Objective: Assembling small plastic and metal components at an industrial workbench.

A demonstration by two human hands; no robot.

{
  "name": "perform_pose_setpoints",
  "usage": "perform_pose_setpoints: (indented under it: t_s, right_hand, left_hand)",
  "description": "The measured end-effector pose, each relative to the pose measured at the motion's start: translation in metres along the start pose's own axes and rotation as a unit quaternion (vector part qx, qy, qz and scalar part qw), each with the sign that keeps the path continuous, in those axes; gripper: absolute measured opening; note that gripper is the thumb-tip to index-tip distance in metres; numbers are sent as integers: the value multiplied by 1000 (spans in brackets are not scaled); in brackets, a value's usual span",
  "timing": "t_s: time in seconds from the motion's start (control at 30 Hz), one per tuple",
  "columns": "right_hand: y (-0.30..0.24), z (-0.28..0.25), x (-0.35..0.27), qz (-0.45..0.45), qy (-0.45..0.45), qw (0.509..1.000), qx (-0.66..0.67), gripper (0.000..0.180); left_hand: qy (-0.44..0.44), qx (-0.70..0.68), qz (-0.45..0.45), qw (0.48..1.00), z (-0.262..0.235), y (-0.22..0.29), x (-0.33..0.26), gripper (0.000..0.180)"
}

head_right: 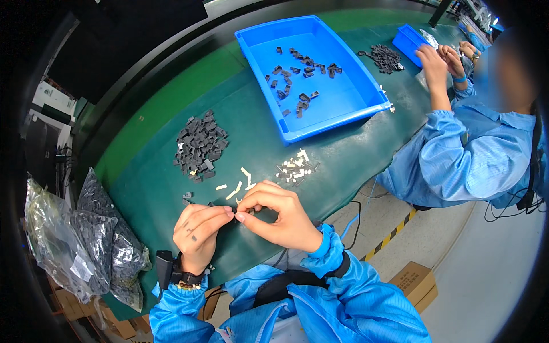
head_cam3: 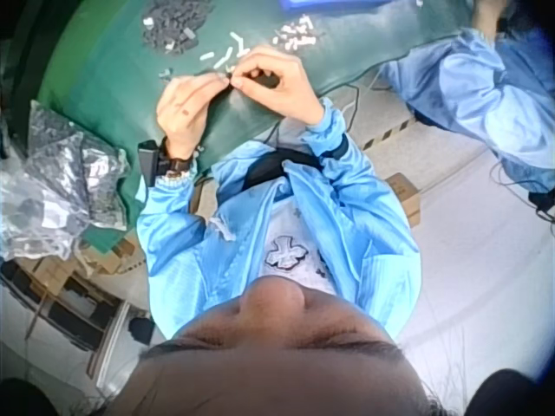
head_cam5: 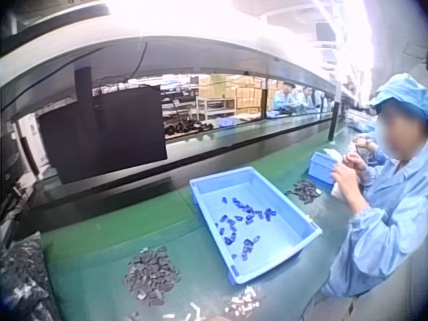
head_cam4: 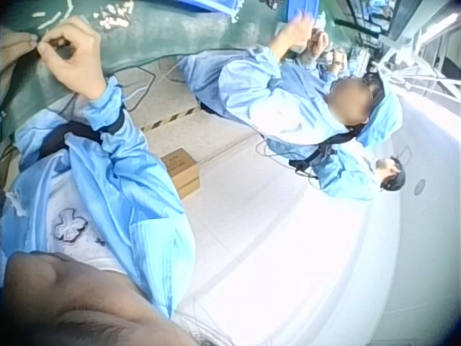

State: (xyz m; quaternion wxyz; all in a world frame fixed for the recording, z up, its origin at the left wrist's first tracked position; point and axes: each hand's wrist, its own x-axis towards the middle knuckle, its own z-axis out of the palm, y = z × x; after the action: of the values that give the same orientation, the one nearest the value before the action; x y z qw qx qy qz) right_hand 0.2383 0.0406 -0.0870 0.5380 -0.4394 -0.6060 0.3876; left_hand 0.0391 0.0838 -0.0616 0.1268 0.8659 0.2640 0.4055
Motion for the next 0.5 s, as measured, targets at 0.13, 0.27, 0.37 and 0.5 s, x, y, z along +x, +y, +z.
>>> perform_pose_setpoints:
  t_s: [0.13,0.27,0.37,0.5]
  right_hand:
    - [-4,0,1,13,9,1000,4,10]
    - [-1,0,-1,-1,44,999,6,13]
    - [-1,0,-1,-17,45,999,-1,13]
    - [-1,1,-1,-49,45,998,-20,14]
  left_hand:
    - [0,-35,-27,999,2,-1,-1,27]
    - [10,-161,-170,972,6,2,-3,15]
    - [15,-235,-255,938,8,3,-5,10]
    - [-6,-270,-262,926,9,1,-4,17]
